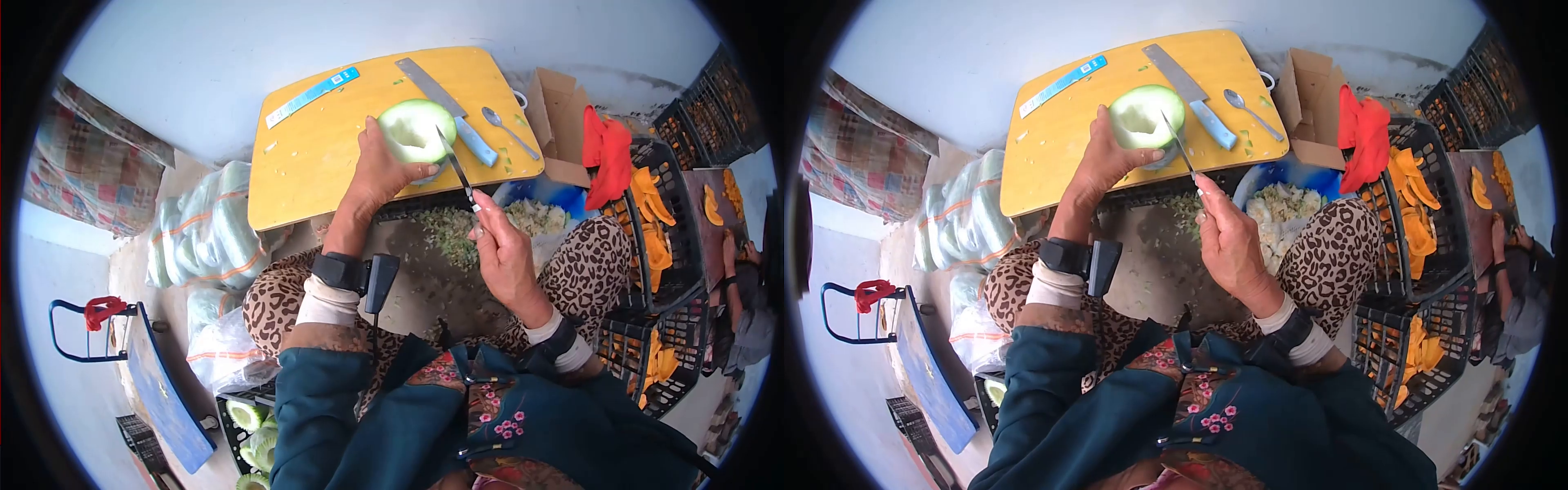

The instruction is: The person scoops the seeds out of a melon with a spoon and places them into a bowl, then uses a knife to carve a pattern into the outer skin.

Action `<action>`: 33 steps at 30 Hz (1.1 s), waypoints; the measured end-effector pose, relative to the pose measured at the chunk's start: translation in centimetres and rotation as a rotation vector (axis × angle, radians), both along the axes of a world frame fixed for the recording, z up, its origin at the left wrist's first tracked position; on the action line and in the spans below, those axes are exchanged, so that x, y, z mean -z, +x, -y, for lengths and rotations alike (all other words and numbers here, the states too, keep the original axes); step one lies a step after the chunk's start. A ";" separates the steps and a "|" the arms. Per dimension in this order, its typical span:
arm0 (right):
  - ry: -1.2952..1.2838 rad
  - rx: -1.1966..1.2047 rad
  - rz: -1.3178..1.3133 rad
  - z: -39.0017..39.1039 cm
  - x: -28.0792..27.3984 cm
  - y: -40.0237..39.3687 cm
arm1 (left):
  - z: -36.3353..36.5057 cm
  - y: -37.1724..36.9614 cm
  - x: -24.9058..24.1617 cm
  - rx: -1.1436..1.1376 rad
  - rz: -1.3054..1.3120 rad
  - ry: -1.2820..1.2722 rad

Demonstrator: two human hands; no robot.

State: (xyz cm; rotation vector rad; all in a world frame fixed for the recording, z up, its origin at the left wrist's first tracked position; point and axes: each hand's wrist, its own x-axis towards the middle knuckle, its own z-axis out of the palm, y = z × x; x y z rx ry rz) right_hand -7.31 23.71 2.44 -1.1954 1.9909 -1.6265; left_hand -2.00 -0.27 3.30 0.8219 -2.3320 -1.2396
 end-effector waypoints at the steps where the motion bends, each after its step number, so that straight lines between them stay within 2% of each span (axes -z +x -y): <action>1: -0.004 0.000 0.000 0.0 0.0 -0.1 | 0.0 0.0 0.3 0.000 -0.013 -0.032; 4: -0.012 -0.003 -0.020 -0.1 -0.3 -0.1 | -0.2 -0.1 0.2 -0.003 -0.038 -0.102; 14: -0.013 -0.009 -0.105 -0.3 -0.5 -0.2 | -1.2 -0.1 0.2 -0.047 -0.076 -0.099; 23: 0.038 -0.019 -0.295 -0.5 -1.8 -0.9 | -1.2 -0.2 0.7 -0.059 -0.079 -0.110; 33: 0.197 -0.025 -0.263 -0.4 -3.9 -0.7 | -1.6 -0.3 0.7 -0.078 -0.108 -0.147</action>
